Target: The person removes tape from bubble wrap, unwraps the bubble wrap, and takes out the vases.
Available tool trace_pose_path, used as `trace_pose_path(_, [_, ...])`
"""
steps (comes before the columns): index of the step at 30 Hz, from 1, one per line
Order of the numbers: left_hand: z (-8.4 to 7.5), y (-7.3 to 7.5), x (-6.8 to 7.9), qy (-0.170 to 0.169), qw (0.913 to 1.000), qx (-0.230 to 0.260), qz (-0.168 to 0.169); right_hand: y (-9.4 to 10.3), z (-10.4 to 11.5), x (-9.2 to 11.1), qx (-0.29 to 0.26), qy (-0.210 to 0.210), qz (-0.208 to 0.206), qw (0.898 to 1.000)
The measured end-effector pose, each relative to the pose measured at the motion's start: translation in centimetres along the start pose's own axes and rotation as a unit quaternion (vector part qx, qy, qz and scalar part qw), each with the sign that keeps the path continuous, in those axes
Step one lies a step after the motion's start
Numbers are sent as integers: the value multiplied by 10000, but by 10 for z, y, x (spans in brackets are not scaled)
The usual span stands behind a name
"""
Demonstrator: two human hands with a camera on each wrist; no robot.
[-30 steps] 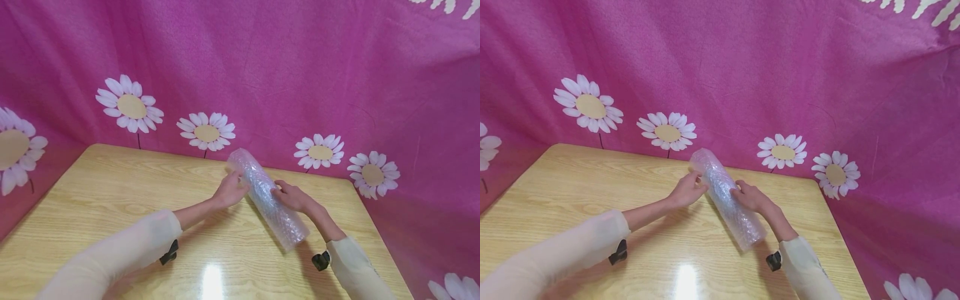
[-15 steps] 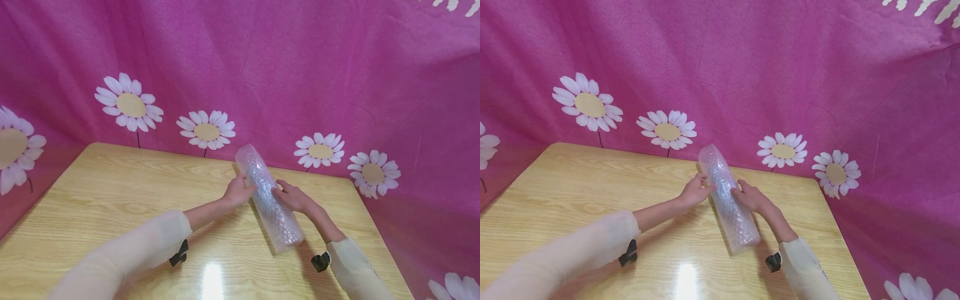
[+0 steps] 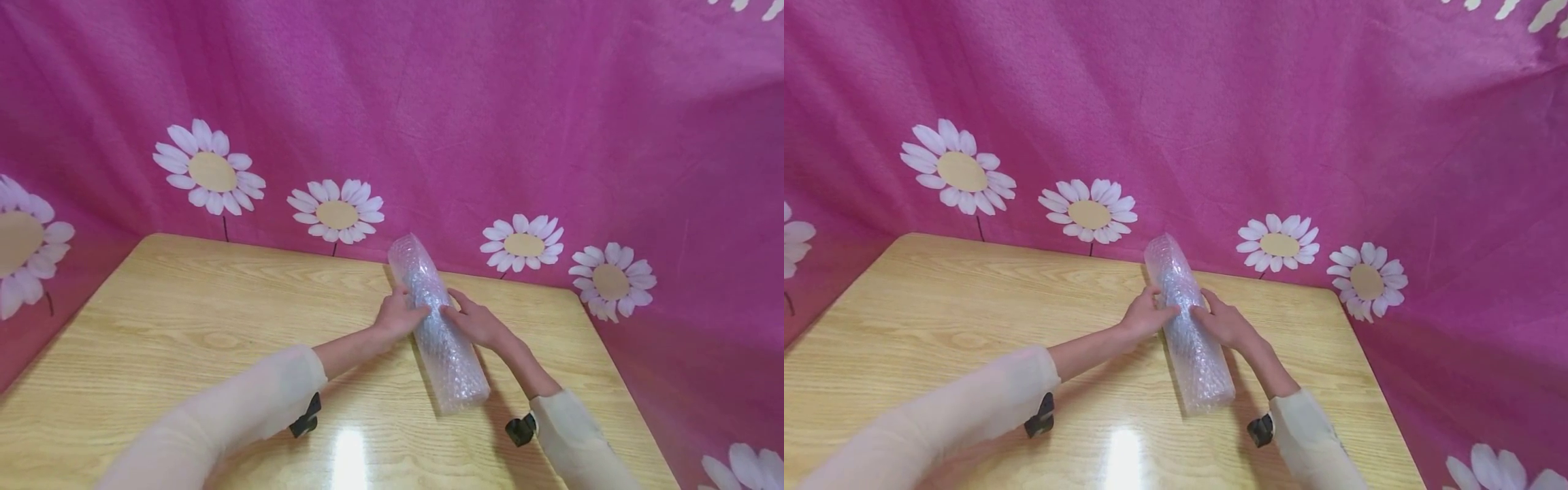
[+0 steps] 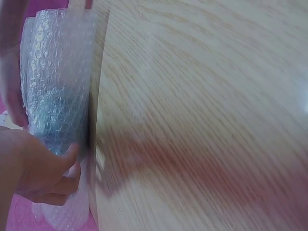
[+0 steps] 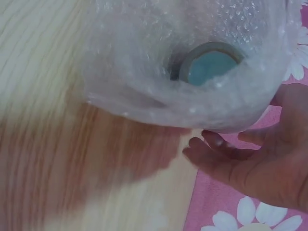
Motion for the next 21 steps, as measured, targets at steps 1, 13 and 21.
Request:
trace_pose_path(1, [0,-1,0,5,10000,-28,-18,-1,0,0,-97,-10,-15,10000])
trace_pose_path(13, [4,-7,0,137,9996,224,105,-5,-3,-2,-897,-64,-82,9959])
trace_pose_path(21, [8,-11,-3,196,9980,573,158,-6,-5,-2,-1402,-162,-159,9899])
Point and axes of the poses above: each hand's wrist, its own x-axis away from the middle knuckle, its own y-axis out of the back of the hand, z = x × y, the point moved 7 cm from there along -x, towards the middle knuckle, and after that the axes turned 2 degrees about y, right-handed, at the moved point
